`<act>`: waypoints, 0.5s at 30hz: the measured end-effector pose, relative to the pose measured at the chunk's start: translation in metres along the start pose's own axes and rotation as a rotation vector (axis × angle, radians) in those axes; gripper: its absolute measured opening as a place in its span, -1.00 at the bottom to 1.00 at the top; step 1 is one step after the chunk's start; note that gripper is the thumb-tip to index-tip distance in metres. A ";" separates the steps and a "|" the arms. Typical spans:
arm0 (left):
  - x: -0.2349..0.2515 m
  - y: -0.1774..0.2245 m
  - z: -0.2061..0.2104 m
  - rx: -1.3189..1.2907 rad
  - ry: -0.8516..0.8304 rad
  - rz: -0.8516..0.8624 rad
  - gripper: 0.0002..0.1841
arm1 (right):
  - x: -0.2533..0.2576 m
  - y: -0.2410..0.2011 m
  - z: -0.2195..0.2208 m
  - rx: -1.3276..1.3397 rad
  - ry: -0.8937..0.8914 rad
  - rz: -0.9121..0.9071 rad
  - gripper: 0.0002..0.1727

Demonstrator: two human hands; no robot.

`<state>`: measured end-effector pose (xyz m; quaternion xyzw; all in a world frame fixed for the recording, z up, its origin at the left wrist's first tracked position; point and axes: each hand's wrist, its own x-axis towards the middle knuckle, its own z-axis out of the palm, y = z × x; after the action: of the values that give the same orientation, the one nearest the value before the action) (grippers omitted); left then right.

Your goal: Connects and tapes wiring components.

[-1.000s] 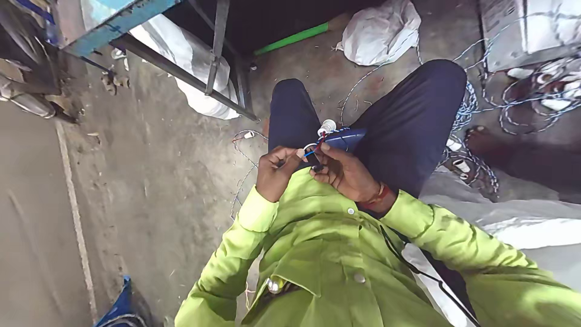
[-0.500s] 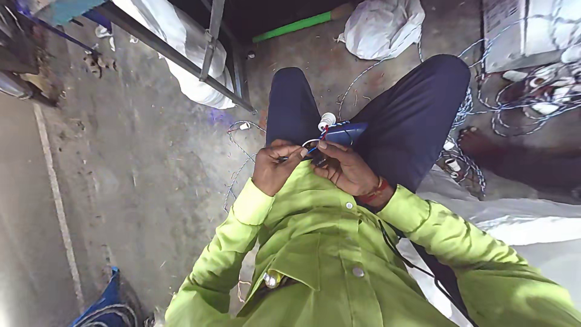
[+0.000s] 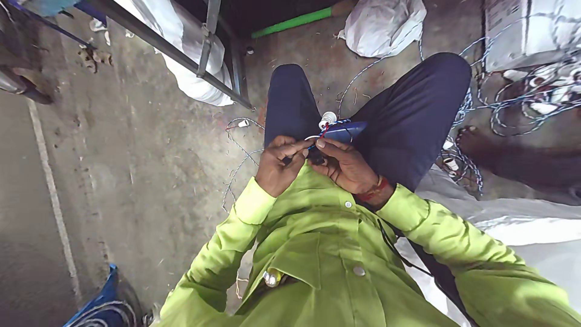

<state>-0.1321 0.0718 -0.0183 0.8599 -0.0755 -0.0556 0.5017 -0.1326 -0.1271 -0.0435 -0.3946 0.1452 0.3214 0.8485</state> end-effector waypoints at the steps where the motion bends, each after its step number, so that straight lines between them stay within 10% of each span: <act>1: 0.000 0.000 -0.001 0.011 -0.007 0.015 -0.76 | -0.001 0.000 0.000 -0.006 -0.010 -0.003 -0.72; 9: 0.007 -0.011 -0.002 0.211 0.049 0.135 -0.76 | 0.000 -0.001 0.004 -0.068 0.021 0.016 -0.69; 15: 0.011 -0.006 -0.003 0.297 0.068 0.111 -0.76 | 0.000 0.002 0.000 -0.614 -0.106 -0.297 -0.73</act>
<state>-0.1199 0.0753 -0.0226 0.9205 -0.1132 0.0129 0.3738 -0.1341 -0.1265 -0.0444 -0.6310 -0.0618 0.2432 0.7341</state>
